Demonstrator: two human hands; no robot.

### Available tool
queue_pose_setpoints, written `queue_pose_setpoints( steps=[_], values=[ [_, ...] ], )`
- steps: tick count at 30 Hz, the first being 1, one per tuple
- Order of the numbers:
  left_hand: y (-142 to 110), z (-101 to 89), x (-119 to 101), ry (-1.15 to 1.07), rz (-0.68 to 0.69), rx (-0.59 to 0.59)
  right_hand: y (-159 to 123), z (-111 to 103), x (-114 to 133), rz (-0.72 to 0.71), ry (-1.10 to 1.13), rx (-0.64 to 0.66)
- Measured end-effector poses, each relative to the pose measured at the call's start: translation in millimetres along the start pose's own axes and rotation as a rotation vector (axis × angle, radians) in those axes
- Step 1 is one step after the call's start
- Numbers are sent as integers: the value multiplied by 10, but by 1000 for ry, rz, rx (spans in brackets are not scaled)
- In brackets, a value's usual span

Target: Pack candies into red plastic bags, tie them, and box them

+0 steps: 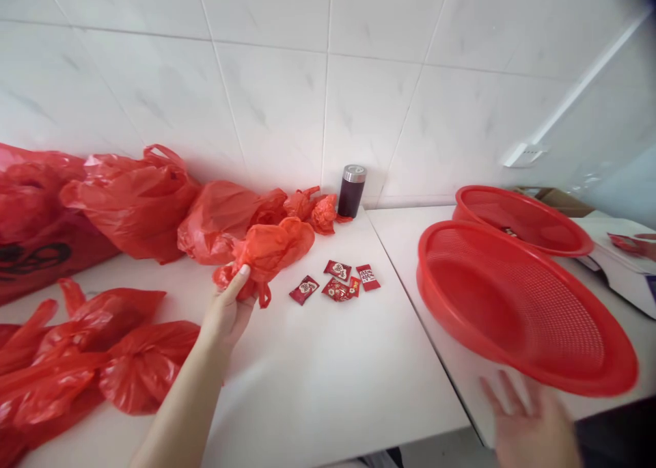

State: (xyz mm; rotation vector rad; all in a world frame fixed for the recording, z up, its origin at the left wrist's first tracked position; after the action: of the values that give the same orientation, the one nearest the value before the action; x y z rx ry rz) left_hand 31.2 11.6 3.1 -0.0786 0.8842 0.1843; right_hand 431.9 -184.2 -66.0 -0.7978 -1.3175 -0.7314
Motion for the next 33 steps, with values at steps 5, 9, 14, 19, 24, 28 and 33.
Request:
queue_pose_setpoints(
  steps=[5, 9, 14, 19, 24, 28, 33],
  values=[
    [-12, 161, 150, 84, -21, 101, -528, 1082, 37, 68, -216, 669],
    [-107, 186, 228, 193, -1, 159, -648, 2077, 208, -152, -242, 1007],
    [-55, 122, 232, 463, 111, 193, -374, 3049, 409, -307, -3, 996],
    [505, 187, 204, 921, 346, 91, 70, 3120, 708, -321, 294, 640],
    [1126, 389, 258, 1336, 419, 57, 130, 2709, 857, -297, 464, 524],
    [1309, 598, 202, 1512, 450, 27, 3, 2412, 943, -162, 564, 667],
    [737, 984, -172, 1526, 617, 88, -113, 2199, 1057, -94, 351, 716]
  ],
)
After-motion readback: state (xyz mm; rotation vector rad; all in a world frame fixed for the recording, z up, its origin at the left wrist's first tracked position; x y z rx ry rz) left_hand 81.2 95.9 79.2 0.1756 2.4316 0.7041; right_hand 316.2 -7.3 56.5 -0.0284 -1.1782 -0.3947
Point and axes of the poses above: each hand's wrist, its own y-axis towards the middle knuckle, its own z-axis out of the palm, x = y × z, the point moved 2 cm from there along y, towards the middle knuckle, and after that the axes turned 3 degrees about -y, right-handed, at the moved point
